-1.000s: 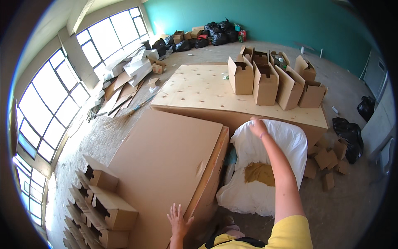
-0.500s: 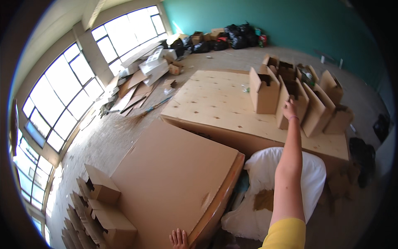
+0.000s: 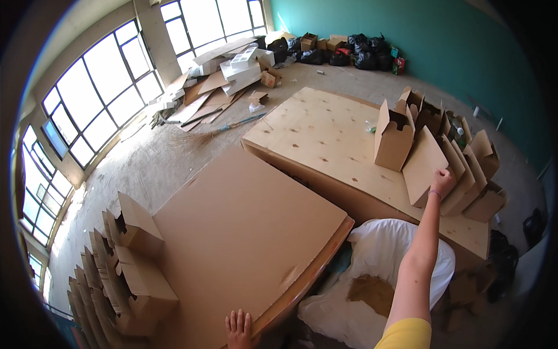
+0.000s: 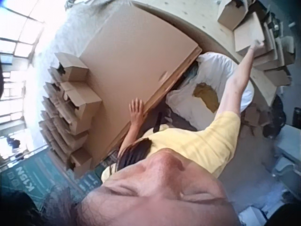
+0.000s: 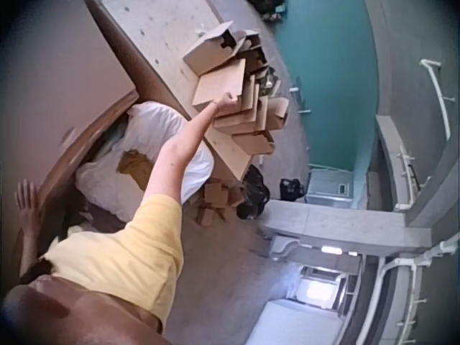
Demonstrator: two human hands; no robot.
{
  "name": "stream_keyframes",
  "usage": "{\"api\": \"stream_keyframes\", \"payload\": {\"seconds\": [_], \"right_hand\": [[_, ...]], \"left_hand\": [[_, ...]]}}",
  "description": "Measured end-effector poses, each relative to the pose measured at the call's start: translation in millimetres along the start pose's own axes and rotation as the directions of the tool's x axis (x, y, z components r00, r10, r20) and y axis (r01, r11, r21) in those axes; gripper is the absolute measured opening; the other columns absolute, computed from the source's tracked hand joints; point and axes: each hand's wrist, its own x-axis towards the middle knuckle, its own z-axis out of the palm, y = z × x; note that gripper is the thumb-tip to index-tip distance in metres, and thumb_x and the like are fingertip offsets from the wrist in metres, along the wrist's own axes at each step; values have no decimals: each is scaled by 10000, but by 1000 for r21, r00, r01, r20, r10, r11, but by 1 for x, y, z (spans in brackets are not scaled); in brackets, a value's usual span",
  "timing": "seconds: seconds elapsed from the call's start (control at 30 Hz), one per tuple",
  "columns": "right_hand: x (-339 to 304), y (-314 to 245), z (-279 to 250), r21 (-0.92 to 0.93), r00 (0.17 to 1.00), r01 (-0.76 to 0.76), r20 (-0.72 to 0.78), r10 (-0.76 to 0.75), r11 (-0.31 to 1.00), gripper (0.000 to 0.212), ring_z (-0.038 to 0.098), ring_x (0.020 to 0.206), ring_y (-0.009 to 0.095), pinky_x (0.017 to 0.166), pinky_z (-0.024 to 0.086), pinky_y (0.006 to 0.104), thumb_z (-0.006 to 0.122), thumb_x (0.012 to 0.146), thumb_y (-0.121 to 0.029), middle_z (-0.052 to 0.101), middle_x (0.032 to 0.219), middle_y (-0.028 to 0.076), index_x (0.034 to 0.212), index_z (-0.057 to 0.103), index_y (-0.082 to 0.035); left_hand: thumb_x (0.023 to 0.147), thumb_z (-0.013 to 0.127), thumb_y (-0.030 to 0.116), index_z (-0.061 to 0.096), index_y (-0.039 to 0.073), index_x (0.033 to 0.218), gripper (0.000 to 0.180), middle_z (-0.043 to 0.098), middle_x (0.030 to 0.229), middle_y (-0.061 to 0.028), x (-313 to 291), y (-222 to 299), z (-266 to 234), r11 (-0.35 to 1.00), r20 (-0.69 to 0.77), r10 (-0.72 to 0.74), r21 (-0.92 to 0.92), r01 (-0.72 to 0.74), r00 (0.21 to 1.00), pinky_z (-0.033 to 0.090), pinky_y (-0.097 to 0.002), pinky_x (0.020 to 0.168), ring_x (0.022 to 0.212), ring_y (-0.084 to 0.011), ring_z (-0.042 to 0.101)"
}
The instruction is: The person picks up plastic bottles from a shopping cart and places them one at a time into cardboard boxes on a workbench.
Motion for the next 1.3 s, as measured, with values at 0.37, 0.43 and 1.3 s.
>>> {"api": "stream_keyframes", "payload": {"seconds": [0.37, 0.43, 1.3], "right_hand": [[-74, -70, -153, 428, 979, -101, 203, 14, 898, 298, 575, 915, 162, 826, 479, 329, 689, 864, -205, 646, 1016, 112, 981, 602, 54], [-131, -128, -181, 501, 964, -253, 205, 170, 828, 281, 531, 964, 157, 886, 441, 314, 666, 892, -241, 630, 1041, 99, 984, 629, 22], [-680, -496, -443, 860, -235, -122, 460, -856, 496, 285, 587, 1091, 162, 974, 423, 308, 520, 989, -151, 643, 1249, 138, 1103, 657, 70]], "left_hand": [[670, 800, 360, 331, 98, 1468, 962, 297, 1525, -184, 6, -2, 2, 1000, 28, 26, 15, -26, 999, 202, -591, 1135, 1404, -434, 255], [661, 807, 346, 329, 102, 1471, 971, 295, 1530, -173, -1, -3, -8, 1000, 37, -2, 10, 2, 999, 206, -581, 1138, 1410, -419, 254], [879, 667, 161, 599, -12, 1214, 383, 692, 1104, -133, -537, -101, -117, 13, 131, -890, -950, 313, 436, 530, -344, 868, 986, -210, 671]]}}
